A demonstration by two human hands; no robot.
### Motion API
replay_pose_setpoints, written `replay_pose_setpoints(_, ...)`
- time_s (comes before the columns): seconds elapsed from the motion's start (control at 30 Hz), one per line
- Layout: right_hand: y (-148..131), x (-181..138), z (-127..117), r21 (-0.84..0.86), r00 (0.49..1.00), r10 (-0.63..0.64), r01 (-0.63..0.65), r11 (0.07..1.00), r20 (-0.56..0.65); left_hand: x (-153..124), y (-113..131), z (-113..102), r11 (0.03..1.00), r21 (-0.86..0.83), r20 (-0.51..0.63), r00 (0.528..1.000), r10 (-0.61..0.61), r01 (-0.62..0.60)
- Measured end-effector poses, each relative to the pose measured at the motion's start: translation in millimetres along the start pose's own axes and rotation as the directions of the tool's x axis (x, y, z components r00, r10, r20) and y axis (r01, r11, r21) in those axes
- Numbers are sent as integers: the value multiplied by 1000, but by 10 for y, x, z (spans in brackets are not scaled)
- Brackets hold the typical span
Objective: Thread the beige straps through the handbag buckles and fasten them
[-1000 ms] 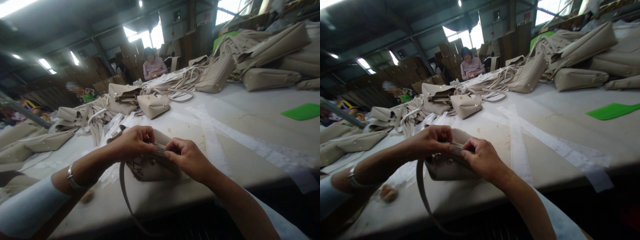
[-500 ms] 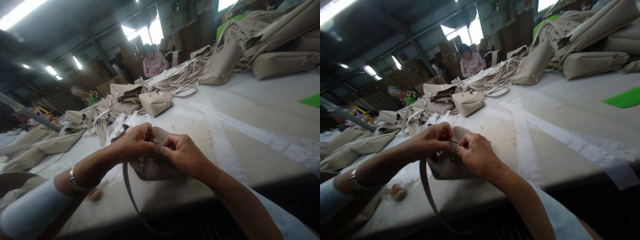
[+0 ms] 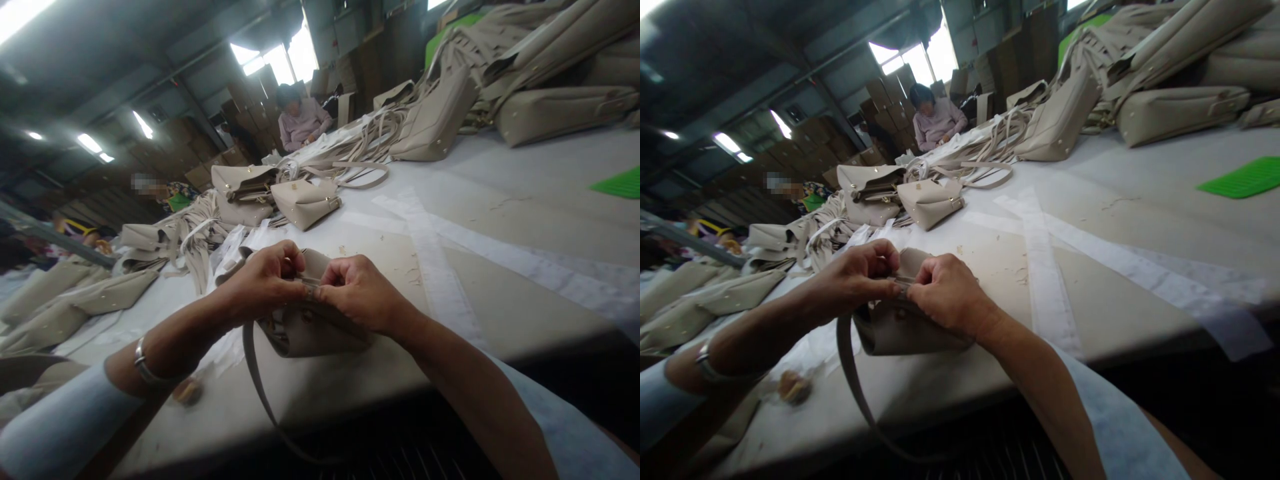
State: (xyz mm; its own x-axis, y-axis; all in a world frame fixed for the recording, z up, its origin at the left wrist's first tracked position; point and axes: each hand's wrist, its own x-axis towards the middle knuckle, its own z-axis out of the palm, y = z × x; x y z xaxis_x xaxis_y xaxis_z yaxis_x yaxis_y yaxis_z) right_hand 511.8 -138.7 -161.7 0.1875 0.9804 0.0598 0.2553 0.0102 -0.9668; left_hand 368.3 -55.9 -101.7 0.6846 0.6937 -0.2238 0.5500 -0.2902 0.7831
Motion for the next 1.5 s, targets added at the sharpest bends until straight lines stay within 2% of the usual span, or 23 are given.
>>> replay_pose_setpoints(0.3,1,102,-17,-47,998,46,-44,998,36,17,-33,88,1000,5,-111,994,9,-9)
replay_pose_setpoints(0.57,34,178,-32,-124,994,74,-64,990,81,43,-105,101,999,36,-107,994,1,3)
replay_pose_setpoints(0.7,108,152,-22,-43,995,73,-71,997,68,63,-161,86,996,92,-51,999,3,2)
replay_pose_setpoints(0.93,127,85,-118,106,981,159,-171,980,109,99,-114,133,982,174,-149,984,102,-75)
replay_pose_setpoints(1.17,41,55,-97,25,987,142,-145,989,74,43,-74,156,961,270,-162,981,104,-57)
replay_pose_setpoints(1.3,-16,74,-47,-30,990,132,-131,991,53,61,-155,174,973,227,-199,975,95,-48)
replay_pose_setpoints(1.5,17,112,27,42,986,150,-153,987,79,79,-198,187,990,129,-254,962,96,-65)
